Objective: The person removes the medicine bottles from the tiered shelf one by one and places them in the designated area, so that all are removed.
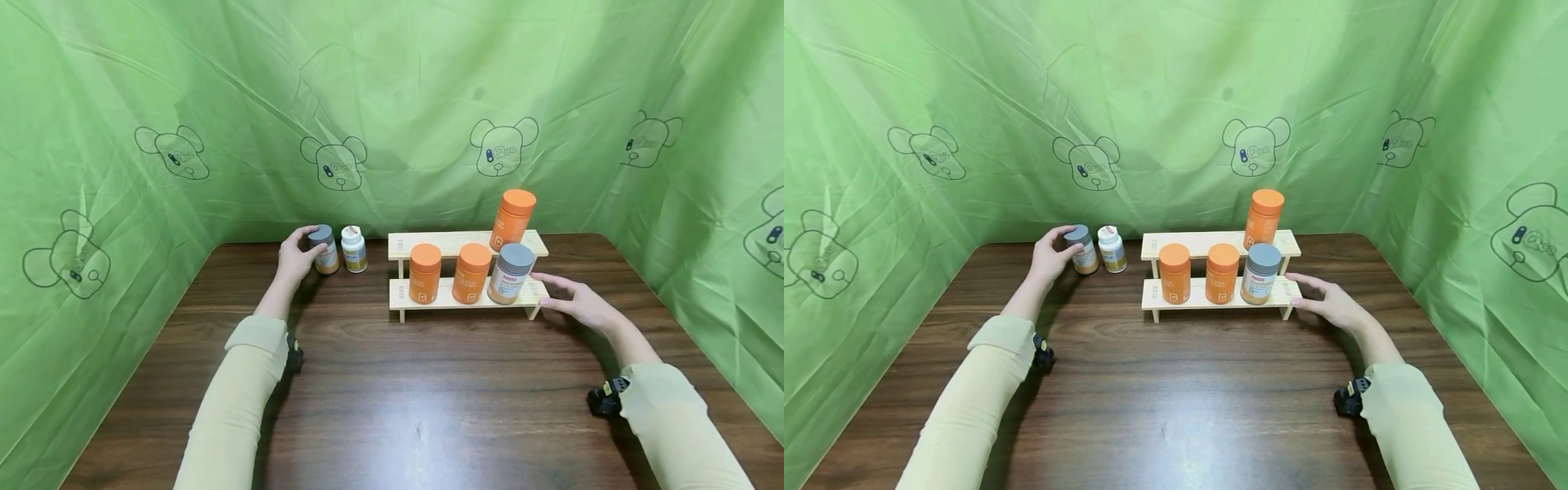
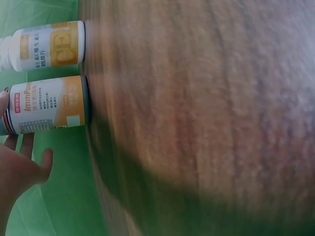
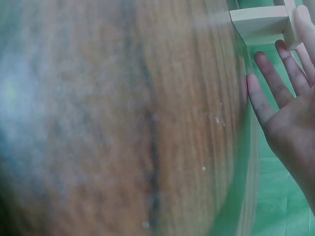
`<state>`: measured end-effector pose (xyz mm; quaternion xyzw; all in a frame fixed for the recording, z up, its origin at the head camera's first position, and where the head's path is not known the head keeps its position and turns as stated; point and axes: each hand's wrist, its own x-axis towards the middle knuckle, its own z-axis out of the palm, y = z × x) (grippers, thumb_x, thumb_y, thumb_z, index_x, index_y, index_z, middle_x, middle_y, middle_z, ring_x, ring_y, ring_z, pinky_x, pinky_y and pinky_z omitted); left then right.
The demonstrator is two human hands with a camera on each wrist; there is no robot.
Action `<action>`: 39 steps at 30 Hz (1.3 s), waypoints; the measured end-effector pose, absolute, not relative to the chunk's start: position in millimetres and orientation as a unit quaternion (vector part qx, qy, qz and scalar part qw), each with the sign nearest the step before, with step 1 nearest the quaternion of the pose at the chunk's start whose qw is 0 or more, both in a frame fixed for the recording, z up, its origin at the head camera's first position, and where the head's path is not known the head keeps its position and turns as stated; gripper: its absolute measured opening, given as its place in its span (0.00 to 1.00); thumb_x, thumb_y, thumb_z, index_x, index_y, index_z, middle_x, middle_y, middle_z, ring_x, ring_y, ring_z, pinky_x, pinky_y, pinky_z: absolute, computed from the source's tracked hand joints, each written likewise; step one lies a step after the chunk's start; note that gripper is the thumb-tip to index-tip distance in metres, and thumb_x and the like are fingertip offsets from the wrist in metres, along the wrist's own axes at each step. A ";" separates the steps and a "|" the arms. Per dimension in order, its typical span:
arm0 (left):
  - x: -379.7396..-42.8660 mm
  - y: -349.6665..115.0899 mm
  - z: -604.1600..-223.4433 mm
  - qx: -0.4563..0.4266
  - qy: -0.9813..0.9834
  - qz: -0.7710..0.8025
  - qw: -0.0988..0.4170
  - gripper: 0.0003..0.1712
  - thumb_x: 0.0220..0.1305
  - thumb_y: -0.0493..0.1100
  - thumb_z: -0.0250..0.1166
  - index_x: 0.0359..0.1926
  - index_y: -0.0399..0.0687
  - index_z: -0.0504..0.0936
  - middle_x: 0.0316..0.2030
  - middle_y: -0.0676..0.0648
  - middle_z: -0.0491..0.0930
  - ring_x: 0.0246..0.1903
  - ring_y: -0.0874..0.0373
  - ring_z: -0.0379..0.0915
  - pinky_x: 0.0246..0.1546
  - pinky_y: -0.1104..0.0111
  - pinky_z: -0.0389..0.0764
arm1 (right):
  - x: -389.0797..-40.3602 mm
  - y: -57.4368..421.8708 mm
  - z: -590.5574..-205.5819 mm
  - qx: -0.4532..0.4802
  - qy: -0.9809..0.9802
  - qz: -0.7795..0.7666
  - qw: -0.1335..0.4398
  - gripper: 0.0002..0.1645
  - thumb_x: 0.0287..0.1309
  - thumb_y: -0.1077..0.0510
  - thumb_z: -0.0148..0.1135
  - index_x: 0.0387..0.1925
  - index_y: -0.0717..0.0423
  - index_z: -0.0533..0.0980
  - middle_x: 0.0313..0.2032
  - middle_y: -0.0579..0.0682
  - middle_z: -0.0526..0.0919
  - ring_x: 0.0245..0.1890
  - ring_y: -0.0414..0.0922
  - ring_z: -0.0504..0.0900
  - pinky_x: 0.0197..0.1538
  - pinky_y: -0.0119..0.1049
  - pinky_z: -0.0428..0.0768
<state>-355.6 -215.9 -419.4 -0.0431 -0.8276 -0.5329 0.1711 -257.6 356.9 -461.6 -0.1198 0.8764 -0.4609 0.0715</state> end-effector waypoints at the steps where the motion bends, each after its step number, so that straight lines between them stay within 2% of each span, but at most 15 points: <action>1: -355.9 -216.5 -420.5 -0.043 -0.827 -0.533 0.172 0.26 0.55 0.38 0.70 0.56 0.44 0.76 0.55 0.39 0.75 0.57 0.48 0.68 0.60 0.57 0.67 | -257.6 356.7 -461.7 -0.119 0.877 -0.460 0.071 0.33 0.60 0.51 0.62 0.66 0.41 0.65 0.67 0.53 0.63 0.68 0.53 0.55 0.66 0.60 0.53; 11: -355.3 -218.0 -420.3 -0.037 -0.834 -0.527 0.158 0.26 0.56 0.39 0.69 0.57 0.46 0.75 0.57 0.40 0.73 0.57 0.50 0.67 0.58 0.57 0.68 | -257.8 356.7 -461.5 -0.122 0.880 -0.454 0.068 0.33 0.60 0.51 0.62 0.66 0.42 0.65 0.68 0.53 0.63 0.69 0.54 0.53 0.66 0.62 0.50; 16: -353.7 -217.6 -413.8 -0.048 -0.831 -0.534 0.148 0.28 0.57 0.38 0.68 0.59 0.44 0.73 0.57 0.39 0.73 0.56 0.47 0.69 0.56 0.56 0.70 | -257.9 356.4 -461.4 -0.122 0.877 -0.459 0.069 0.33 0.60 0.52 0.62 0.66 0.43 0.65 0.68 0.54 0.62 0.69 0.54 0.53 0.66 0.62 0.49; 23: -348.0 -212.1 -394.8 -0.053 -0.853 -0.499 0.141 0.31 0.58 0.42 0.68 0.62 0.47 0.71 0.62 0.42 0.69 0.64 0.48 0.60 0.65 0.53 0.59 | -256.8 355.8 -460.2 -0.120 0.876 -0.461 0.073 0.33 0.60 0.52 0.62 0.66 0.43 0.65 0.68 0.54 0.61 0.69 0.54 0.52 0.66 0.62 0.50; 27: -344.4 -205.6 -382.4 -0.050 -0.867 -0.478 0.134 0.31 0.58 0.45 0.68 0.63 0.50 0.70 0.65 0.44 0.66 0.66 0.48 0.57 0.67 0.54 0.57 | -256.6 355.9 -459.9 -0.121 0.875 -0.462 0.074 0.33 0.60 0.52 0.62 0.66 0.43 0.65 0.68 0.54 0.61 0.69 0.55 0.51 0.66 0.63 0.49; 35: -334.2 -188.7 -356.8 -0.053 -0.866 -0.486 0.103 0.33 0.59 0.49 0.67 0.65 0.55 0.68 0.67 0.46 0.62 0.67 0.47 0.54 0.66 0.52 0.58 | -256.9 356.2 -460.4 -0.121 0.874 -0.464 0.076 0.33 0.60 0.52 0.62 0.66 0.43 0.65 0.68 0.54 0.61 0.69 0.54 0.51 0.66 0.63 0.48; 37: -329.2 -182.9 -349.0 -0.052 -0.860 -0.499 0.091 0.34 0.59 0.49 0.67 0.65 0.56 0.67 0.68 0.46 0.60 0.65 0.47 0.57 0.62 0.50 0.64 | -256.7 356.3 -460.5 -0.121 0.874 -0.464 0.077 0.33 0.60 0.52 0.62 0.66 0.42 0.65 0.68 0.54 0.61 0.69 0.55 0.51 0.66 0.63 0.48; 39: -324.4 -176.9 -341.2 -0.058 -0.856 -0.506 0.082 0.34 0.60 0.48 0.66 0.66 0.55 0.66 0.69 0.46 0.59 0.66 0.48 0.56 0.62 0.50 0.64 | -256.6 356.6 -460.7 -0.124 0.874 -0.462 0.078 0.33 0.60 0.52 0.62 0.67 0.43 0.64 0.68 0.55 0.61 0.69 0.55 0.51 0.66 0.63 0.49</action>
